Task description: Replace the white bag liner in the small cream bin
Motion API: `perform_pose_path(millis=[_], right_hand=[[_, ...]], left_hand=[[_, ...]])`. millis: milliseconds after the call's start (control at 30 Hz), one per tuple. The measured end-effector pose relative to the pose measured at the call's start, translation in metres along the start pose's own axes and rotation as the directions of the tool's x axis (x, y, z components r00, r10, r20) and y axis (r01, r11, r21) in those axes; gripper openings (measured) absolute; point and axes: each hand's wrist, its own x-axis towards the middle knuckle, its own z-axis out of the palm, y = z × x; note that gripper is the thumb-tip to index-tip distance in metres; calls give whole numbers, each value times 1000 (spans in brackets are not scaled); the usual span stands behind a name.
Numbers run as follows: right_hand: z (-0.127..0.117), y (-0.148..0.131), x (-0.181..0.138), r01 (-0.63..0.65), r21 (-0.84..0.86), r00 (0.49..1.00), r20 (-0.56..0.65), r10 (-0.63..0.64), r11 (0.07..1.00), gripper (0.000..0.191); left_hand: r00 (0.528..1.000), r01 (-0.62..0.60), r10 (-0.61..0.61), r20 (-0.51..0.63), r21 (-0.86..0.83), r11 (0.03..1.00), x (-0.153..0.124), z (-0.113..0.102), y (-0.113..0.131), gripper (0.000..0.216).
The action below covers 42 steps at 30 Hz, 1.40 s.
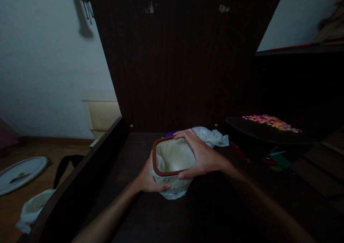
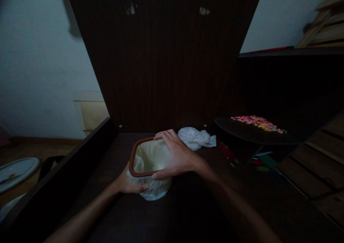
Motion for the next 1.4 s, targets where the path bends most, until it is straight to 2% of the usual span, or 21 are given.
perform_pose_path(millis=[800, 1400], right_hand=[[2, 1, -1, -15, 31, 1000, -27, 16, 999, 95], [2, 0, -2, -33, 38, 999, -39, 34, 999, 96]], left_hand=[[1000, 17, -17, -13, -16, 1000, 0, 0, 0, 125], [1000, -7, 7, 7, -16, 1000, 2, 0, 4, 120]])
